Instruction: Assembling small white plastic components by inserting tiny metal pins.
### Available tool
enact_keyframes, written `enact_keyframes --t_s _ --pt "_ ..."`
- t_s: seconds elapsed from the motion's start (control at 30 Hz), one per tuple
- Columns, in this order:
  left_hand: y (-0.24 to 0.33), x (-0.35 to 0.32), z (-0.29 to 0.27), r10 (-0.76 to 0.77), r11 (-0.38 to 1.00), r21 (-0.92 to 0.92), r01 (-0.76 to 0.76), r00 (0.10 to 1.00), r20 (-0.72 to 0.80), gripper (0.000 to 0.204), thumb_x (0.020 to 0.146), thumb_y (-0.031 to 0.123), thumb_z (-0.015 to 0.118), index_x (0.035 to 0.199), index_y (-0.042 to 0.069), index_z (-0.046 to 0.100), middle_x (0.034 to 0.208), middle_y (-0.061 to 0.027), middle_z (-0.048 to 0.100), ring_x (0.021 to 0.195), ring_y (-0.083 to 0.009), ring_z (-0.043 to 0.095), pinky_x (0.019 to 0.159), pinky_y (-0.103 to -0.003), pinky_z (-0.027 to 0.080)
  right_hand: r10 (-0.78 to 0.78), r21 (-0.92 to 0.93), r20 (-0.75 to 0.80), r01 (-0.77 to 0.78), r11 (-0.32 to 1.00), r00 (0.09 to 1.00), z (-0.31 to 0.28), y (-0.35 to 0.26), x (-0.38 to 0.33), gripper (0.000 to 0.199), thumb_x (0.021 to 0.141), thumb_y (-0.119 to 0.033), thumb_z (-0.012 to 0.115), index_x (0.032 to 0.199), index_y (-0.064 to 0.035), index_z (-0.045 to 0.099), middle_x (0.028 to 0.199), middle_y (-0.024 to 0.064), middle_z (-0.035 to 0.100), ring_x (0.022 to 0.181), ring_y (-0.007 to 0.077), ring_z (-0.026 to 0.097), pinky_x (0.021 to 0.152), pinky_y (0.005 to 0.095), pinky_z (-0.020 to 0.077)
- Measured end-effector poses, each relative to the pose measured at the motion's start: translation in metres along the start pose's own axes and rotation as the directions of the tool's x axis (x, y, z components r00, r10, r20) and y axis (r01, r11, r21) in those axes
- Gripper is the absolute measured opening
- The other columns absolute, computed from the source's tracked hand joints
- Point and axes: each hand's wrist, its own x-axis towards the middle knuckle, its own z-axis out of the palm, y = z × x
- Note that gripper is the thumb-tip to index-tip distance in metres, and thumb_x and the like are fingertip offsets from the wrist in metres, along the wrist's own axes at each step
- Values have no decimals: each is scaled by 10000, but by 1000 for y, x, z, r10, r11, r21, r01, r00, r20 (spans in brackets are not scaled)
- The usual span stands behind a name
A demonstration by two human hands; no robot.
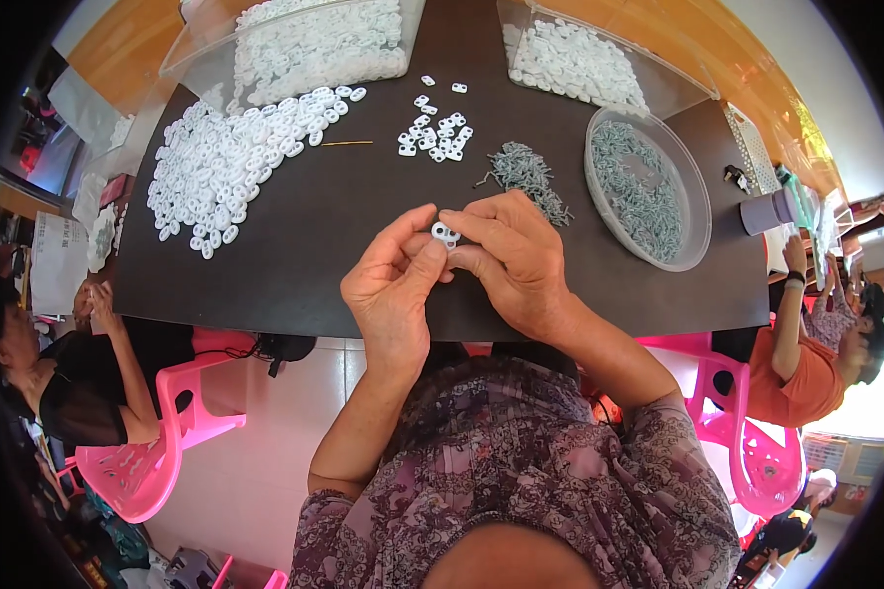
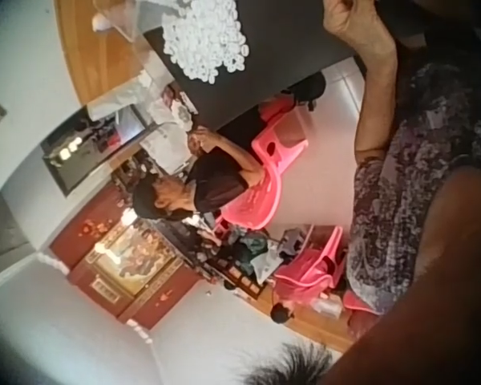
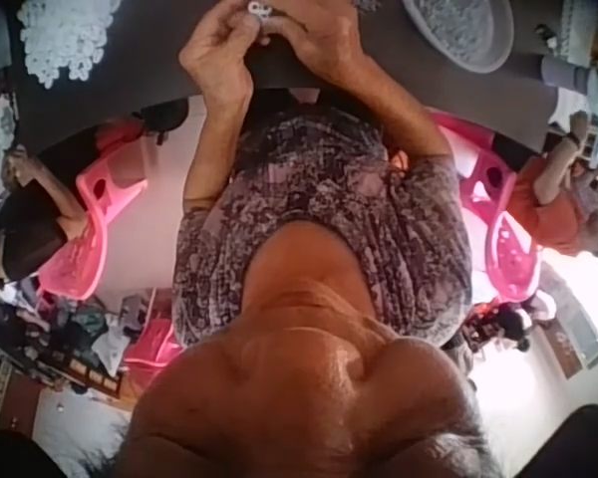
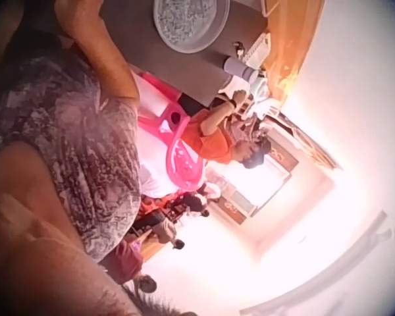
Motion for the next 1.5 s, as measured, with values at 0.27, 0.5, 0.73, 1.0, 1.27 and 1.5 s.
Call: enact_keyframes --t_s 0.27,0.5,0.73,1.0,1.27,1.5 --pt "2 -4 0 36 998 47 -36 999 2 206 863 -11 589 1062 -40 630 835 -36 586 704 -86 547 626 -208 481 108 141 -51 -100 985 993 6 -5 -4 290 673 22 669 956 -26 635 795 85 609 706 232 555 606 320 459" --pt "-6 -4 0 154 986 61 -157 987 51 198 887 18 570 1067 -49 616 885 -49 588 711 -94 555 645 -204 478 72 178 -95 -54 983 993 6 -6 -3 271 685 38 655 947 -22 618 784 67 615 700 217 554 601 313 452" --pt "-13 -8 7 323 936 144 -321 946 8 190 904 36 553 1069 -46 600 903 -37 571 755 -79 533 673 -198 458 142 245 -87 -117 962 986 8 -12 -8 265 708 40 649 964 -5 598 779 79 608 667 221 547 578 316 434" --pt "-23 -13 10 367 926 121 -357 927 -75 194 918 111 556 1026 -49 576 916 -50 591 799 -87 542 735 -220 454 -58 127 -171 80 989 984 15 -8 -10 276 743 33 660 1005 51 577 810 117 611 642 194 537 556 282 432" --pt "-16 -16 10 334 941 75 -329 941 -60 191 933 119 530 1028 -43 568 922 -52 581 822 -87 538 763 -227 445 -25 168 -168 54 984 985 14 -14 -7 255 748 -24 669 979 19 572 842 105 599 675 216 530 566 294 427" --pt "-18 -19 10 428 898 107 -427 904 11 197 937 132 526 1018 -43 567 848 -21 529 768 -74 491 719 -211 414 -57 148 -193 86 985 980 14 -16 -13 188 823 -63 632 976 21 560 855 101 598 681 198 531 561 279 428"
